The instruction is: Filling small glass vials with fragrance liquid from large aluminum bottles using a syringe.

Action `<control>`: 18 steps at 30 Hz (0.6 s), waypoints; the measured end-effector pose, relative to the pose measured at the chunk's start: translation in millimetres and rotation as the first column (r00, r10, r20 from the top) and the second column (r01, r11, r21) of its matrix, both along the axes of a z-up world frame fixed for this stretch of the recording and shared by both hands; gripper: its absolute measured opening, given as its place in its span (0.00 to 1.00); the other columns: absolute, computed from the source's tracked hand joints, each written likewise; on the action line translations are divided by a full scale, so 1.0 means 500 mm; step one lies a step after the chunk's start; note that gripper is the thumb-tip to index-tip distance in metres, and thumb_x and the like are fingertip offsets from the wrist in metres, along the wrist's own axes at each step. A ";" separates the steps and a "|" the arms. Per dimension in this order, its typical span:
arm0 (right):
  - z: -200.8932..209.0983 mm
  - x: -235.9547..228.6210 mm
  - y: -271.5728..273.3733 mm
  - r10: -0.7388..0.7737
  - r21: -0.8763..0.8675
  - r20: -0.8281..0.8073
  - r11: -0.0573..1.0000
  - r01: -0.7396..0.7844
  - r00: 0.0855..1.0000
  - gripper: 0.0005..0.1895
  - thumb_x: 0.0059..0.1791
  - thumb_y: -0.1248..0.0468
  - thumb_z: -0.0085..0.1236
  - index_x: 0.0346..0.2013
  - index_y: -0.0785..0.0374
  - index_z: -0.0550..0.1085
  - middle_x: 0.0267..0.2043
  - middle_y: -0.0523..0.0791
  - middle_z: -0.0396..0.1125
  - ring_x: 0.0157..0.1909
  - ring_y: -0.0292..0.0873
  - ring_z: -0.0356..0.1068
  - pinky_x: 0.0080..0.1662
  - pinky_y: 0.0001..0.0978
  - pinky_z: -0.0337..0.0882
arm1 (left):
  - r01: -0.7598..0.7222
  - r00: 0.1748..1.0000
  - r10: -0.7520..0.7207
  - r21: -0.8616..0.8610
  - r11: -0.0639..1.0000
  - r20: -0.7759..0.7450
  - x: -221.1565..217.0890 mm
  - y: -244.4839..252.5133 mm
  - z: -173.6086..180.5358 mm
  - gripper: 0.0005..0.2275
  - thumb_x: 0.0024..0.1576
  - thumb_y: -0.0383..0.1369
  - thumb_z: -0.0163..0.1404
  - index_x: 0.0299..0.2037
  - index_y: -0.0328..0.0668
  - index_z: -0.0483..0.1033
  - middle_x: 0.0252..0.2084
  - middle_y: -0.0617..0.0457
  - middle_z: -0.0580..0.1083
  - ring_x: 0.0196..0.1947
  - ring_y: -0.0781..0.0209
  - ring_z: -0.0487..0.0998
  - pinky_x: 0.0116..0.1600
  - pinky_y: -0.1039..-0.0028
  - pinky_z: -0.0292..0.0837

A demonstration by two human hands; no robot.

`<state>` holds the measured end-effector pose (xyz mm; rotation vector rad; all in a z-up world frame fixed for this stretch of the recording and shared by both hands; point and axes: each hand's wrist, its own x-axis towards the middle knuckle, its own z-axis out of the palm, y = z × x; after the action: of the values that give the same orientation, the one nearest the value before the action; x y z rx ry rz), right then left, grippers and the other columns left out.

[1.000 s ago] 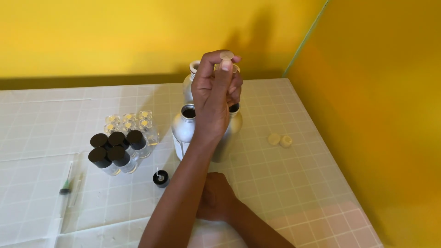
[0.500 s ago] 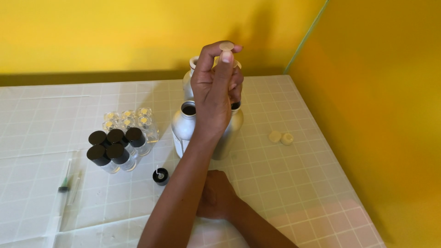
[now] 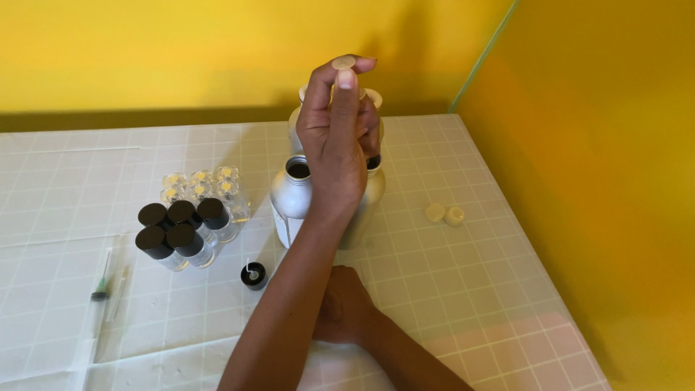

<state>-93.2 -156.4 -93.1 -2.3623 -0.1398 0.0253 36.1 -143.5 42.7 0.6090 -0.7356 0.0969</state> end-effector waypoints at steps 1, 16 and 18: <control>0.002 0.000 0.001 0.000 0.000 -0.001 1.000 0.000 1.000 0.15 0.34 0.55 0.69 0.23 0.58 0.72 0.26 0.44 0.73 0.24 0.49 0.64 0.33 0.35 0.67 | 0.000 1.000 0.000 0.000 1.000 -0.001 0.000 0.000 -0.001 0.12 0.71 0.41 0.44 0.54 0.44 0.74 0.24 0.63 0.52 0.19 0.73 0.48 0.23 0.80 0.50; -0.004 0.002 0.000 0.010 -0.024 0.021 1.000 -0.009 1.000 0.15 0.34 0.55 0.68 0.21 0.58 0.70 0.24 0.44 0.72 0.22 0.49 0.62 0.32 0.35 0.66 | 0.166 0.980 -0.169 -0.028 0.986 -0.107 -0.002 0.016 0.001 0.15 0.69 0.47 0.47 0.56 0.46 0.74 0.23 0.63 0.52 0.20 0.74 0.43 0.25 0.79 0.40; 0.000 0.004 -0.001 0.013 -0.082 -0.073 0.996 -0.019 0.997 0.17 0.35 0.52 0.69 0.21 0.57 0.70 0.25 0.43 0.72 0.24 0.49 0.63 0.34 0.36 0.66 | 0.150 0.984 -0.151 -0.021 0.989 -0.090 -0.002 0.016 0.001 0.16 0.69 0.48 0.47 0.57 0.47 0.74 0.23 0.63 0.52 0.19 0.74 0.43 0.25 0.79 0.40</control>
<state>-91.3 -156.8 -93.0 -2.4393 -0.1243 0.1270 34.9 -135.7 43.1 0.5389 -0.6891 -0.0646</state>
